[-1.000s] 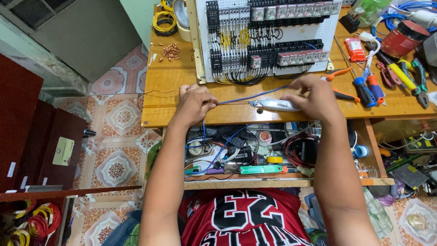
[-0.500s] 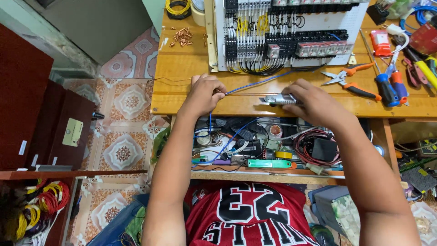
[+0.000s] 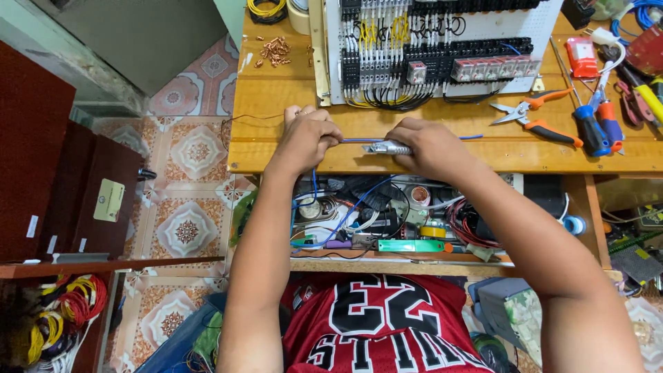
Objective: Wiring an electrical control panel by stripping insulation from wires and connecting them to terminal blocks
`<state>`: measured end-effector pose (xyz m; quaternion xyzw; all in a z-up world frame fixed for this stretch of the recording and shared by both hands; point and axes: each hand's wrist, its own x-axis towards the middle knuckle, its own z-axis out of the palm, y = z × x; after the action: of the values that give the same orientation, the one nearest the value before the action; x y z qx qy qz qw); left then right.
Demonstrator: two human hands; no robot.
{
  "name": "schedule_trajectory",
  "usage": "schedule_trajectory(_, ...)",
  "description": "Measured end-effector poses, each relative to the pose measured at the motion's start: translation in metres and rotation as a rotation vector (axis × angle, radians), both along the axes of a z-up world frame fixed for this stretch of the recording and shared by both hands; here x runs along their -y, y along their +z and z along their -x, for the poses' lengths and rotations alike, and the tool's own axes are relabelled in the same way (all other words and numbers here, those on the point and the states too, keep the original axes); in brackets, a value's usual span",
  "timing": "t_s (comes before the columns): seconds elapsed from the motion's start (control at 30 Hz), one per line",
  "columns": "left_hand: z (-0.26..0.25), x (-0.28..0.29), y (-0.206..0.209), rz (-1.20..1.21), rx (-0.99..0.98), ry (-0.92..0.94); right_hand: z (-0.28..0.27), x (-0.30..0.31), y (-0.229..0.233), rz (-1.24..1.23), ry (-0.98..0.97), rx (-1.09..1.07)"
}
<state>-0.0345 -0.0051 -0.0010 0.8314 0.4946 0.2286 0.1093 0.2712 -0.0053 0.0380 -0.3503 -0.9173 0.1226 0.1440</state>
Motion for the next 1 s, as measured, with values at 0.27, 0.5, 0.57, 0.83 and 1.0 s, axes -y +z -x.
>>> schedule_trajectory(0.27,-0.007,0.007,0.017,0.01,0.028,-0.012,-0.007,-0.003,-0.003,-0.016,-0.04,-0.041)
schedule_trajectory(0.5,-0.009,0.002,0.007,0.091,-0.012,0.027,0.013,0.012,0.036,0.034,0.008,-0.101)
schedule_trajectory(0.57,-0.01,0.002,0.01,0.108,-0.008,0.03,0.018,0.006,0.04,0.049,0.051,-0.114)
schedule_trajectory(0.83,-0.011,0.005,0.023,0.169,0.029,0.036,0.036,-0.011,0.017,0.024,0.152,-0.033)
schedule_trajectory(1.0,-0.011,0.004,0.02,0.172,0.026,0.043,0.046,-0.002,0.027,0.042,0.177,-0.049)
